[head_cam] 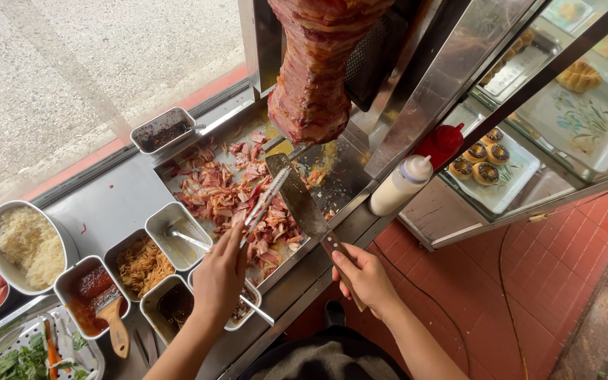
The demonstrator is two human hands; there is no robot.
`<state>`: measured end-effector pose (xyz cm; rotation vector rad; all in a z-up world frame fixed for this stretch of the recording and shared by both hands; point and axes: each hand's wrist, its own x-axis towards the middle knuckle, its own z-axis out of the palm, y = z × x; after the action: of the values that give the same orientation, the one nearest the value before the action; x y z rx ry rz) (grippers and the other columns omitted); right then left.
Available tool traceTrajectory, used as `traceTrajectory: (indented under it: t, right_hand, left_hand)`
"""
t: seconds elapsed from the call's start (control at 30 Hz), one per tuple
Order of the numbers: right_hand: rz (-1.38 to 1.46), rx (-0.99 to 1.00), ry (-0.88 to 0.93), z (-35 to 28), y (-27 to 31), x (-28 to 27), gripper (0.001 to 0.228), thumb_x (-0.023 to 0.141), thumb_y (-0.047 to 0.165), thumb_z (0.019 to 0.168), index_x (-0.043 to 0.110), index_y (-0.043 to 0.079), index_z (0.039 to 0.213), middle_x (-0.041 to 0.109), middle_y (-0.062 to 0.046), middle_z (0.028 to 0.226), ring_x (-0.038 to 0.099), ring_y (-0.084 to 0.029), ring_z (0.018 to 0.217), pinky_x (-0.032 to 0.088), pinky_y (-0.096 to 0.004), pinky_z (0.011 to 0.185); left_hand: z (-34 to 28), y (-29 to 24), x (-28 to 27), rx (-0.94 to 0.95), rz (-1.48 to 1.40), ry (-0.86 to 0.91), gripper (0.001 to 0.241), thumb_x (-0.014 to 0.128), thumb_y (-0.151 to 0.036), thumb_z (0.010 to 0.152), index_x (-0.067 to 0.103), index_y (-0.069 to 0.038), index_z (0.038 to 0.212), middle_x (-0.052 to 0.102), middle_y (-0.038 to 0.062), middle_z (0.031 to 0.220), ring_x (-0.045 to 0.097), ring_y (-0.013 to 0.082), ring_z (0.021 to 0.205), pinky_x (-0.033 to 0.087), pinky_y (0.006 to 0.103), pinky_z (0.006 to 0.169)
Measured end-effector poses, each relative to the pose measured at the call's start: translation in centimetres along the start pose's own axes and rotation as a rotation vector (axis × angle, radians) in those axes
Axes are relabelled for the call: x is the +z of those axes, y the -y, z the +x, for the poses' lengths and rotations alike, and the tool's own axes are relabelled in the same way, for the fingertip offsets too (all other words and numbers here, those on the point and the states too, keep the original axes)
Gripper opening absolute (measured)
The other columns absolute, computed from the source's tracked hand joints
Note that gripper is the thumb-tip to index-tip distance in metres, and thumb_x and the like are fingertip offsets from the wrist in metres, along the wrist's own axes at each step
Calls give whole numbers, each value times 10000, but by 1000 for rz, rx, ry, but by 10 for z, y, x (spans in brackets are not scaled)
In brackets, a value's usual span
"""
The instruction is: Shave slices of meat from a vertical rotisserie using a large knife and tongs.
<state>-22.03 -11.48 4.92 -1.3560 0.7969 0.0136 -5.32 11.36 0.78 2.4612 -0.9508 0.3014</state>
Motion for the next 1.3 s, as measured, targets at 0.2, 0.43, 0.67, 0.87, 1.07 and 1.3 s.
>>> traceTrajectory:
  t: [0.2,0.43,0.67,0.87,1.07,1.3]
  right_hand:
    - [-63,-19,-20,2,4,3,274,605,190,1033,769,32,1186,682,-80,746,529,-133,497,413,-259,493]
    - [-55,-4,-35,-1,3,4,283,616,185,1022,781,7,1168,683,-92,733,523,-137,490,408,-261,485]
    - [-137,-196,-95,3,-2,-9,449,720,73,900,726,13,1344,730,-80,792,559,-128,553,470,-248,514]
    - [-451,-413,-253,-2,23,-28,543,748,178,868,649,18,1377,844,-60,1168,788,-129,920,612,-257,806]
    - [-622,-738,-221,-6,103,-47,462,679,156,944,603,72,1391,766,-58,890,634,-132,625,494,-265,550]
    - [-914,-1200,-569,1,164,-68,550,707,217,1009,598,95,1535,748,-170,1241,729,-329,1036,601,-458,821]
  left_hand:
    - [-5,-12,-1,-122,-36,59,557,663,-206,956,558,-86,1490,699,58,1368,756,256,953,605,368,669]
    - [1,-23,-1,-224,-188,20,509,656,-181,966,563,-58,1452,713,75,1283,735,274,739,563,383,600]
    - [27,-29,9,-775,-792,265,450,538,-296,1036,593,-54,1411,723,88,872,603,169,586,460,323,516]
    - [55,-33,51,-961,-1262,376,377,457,-359,1118,614,-23,1053,512,50,709,432,138,491,371,275,411]
    - [97,-69,49,-964,-1384,435,348,452,-334,1133,592,-17,1101,493,38,734,437,121,496,400,260,419]
    - [94,-72,116,-1014,-1357,114,415,606,-407,1056,699,-11,1136,617,164,713,562,232,362,442,334,263]
